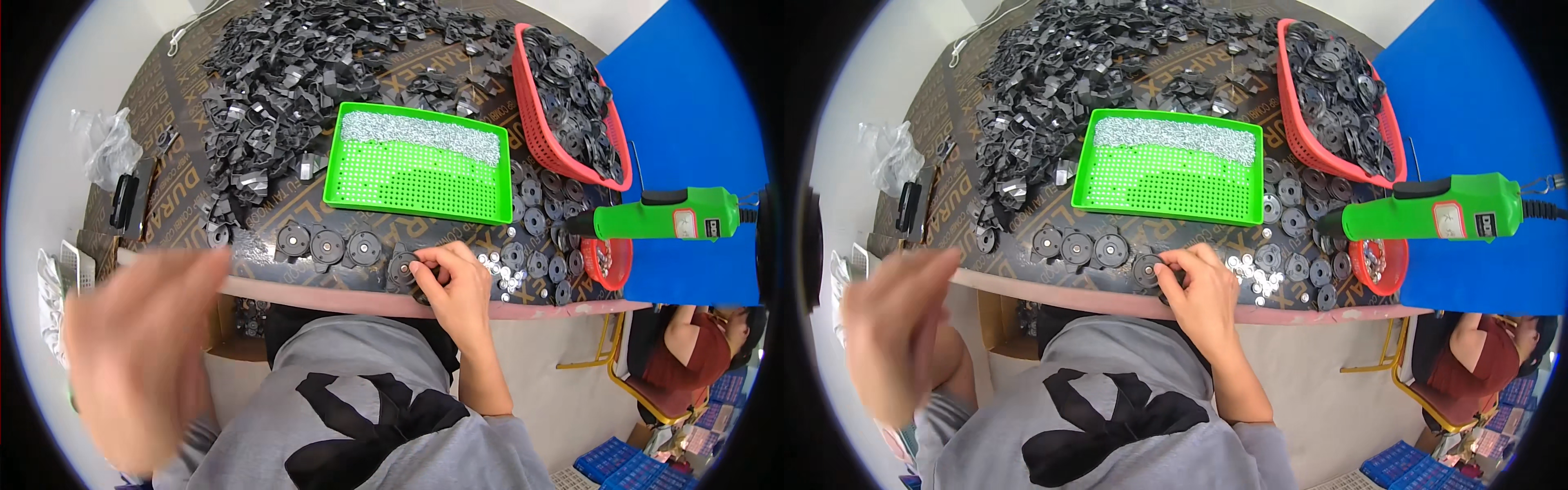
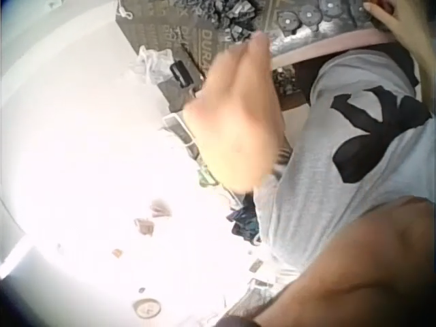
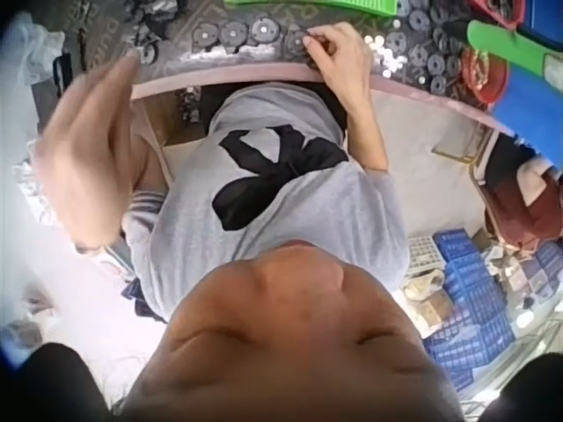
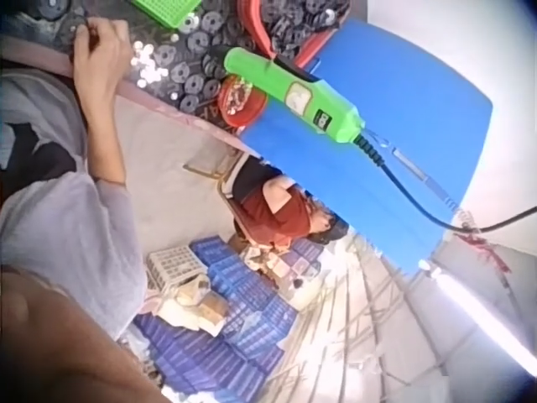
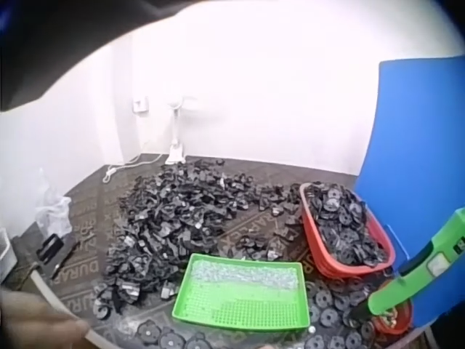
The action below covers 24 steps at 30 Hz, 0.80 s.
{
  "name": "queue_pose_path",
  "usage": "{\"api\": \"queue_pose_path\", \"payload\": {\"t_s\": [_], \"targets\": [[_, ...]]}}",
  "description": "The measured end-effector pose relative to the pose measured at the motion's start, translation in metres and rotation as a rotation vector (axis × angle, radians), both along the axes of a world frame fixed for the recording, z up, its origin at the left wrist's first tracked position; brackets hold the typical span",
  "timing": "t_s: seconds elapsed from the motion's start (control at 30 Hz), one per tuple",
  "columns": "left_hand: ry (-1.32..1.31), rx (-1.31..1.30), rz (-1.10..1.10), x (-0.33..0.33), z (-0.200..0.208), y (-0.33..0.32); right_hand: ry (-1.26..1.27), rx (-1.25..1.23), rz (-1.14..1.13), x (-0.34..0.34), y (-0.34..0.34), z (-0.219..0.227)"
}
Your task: Assembling black plastic toy components using screws and an electric screwdriver at a factory workbench.
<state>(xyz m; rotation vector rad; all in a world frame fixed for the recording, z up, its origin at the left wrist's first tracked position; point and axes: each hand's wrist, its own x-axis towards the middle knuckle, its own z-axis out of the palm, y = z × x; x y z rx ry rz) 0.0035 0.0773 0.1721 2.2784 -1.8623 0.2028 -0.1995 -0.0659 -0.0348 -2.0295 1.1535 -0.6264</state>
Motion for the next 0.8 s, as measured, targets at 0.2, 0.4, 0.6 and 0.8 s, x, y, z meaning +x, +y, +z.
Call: {"api": "queue_pose_path", "payload": {"t_s": [0.2,0.4,0.6,0.8], "targets": [[0.133,0.056,0.264,0.105,-0.118,-0.031,-0.036,-0.04,-0.003,0.007,0.007,-0.002],[-0.08,-0.273,0.238,0.089,-0.177,-0.051,-0.03,-0.069,-0.03,0.003,0.008,-0.001],[0.064,-0.274,0.229,0.103,-0.202,-0.053,-0.182,-0.088,-0.178,-0.021,0.01,0.007],[0.034,-0.366,0.2,0.102,-0.192,-0.048,0.041,-0.288,-0.377,-0.065,-0.008,0.006]]}}
